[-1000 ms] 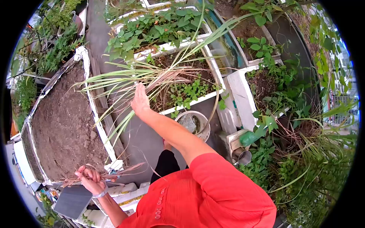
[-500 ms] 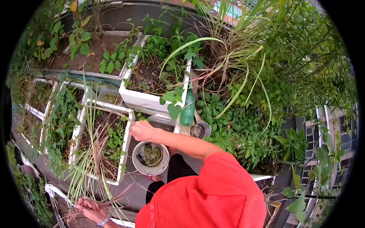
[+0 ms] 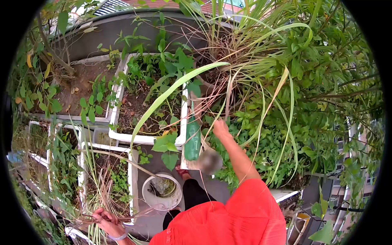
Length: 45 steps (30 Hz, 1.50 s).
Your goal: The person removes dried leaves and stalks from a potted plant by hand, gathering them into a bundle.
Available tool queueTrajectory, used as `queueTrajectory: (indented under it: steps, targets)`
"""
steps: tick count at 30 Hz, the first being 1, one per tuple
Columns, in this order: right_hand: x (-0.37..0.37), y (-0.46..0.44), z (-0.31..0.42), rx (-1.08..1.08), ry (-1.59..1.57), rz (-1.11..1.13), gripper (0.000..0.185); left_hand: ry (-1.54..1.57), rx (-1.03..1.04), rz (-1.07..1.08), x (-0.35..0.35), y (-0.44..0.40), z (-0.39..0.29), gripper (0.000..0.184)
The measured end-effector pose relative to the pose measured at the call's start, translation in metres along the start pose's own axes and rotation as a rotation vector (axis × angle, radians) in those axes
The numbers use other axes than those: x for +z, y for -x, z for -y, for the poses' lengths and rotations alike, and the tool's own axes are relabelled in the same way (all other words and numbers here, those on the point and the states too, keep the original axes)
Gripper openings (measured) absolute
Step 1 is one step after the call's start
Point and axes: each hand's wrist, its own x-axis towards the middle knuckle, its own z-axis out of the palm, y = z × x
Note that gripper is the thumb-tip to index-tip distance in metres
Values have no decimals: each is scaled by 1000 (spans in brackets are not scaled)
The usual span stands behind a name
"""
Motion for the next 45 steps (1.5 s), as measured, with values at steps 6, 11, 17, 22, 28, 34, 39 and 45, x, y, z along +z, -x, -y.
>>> queueTrajectory:
  steps: [6, 11, 17, 22, 28, 34, 39, 45]
  targets:
    - [46, -136, -48, 346, -824, -615, 15, 10, -32, -77, 51, 0, -2, 39]
    - [-30, -186, -43, 166, -1003, -911, 32, -19, -25, -70, 67, -10, 9, 38]
    - [-53, -245, -63, 284, -1262, -1014, 41, -105, -122, -110, 87, -14, 2, 40]
    - [-113, -238, -30, 444, -1353, -998, 51, -207, -237, -208, 79, -24, 9, 43]
    - [-96, -286, -15, 332, -1191, -1051, 65, -205, -302, -196, 67, -32, 16, 46]
    - [-105, -284, 41, 256, -530, -719, 78, -120, -320, -191, 112, -15, -10, 57]
    - [-111, -296, 62, 117, -354, -517, 67, 51, -101, -104, 95, -18, 20, 39]
    - [-146, -307, 19, 335, -574, -620, 36, -73, -300, -262, 100, -10, -5, 36]
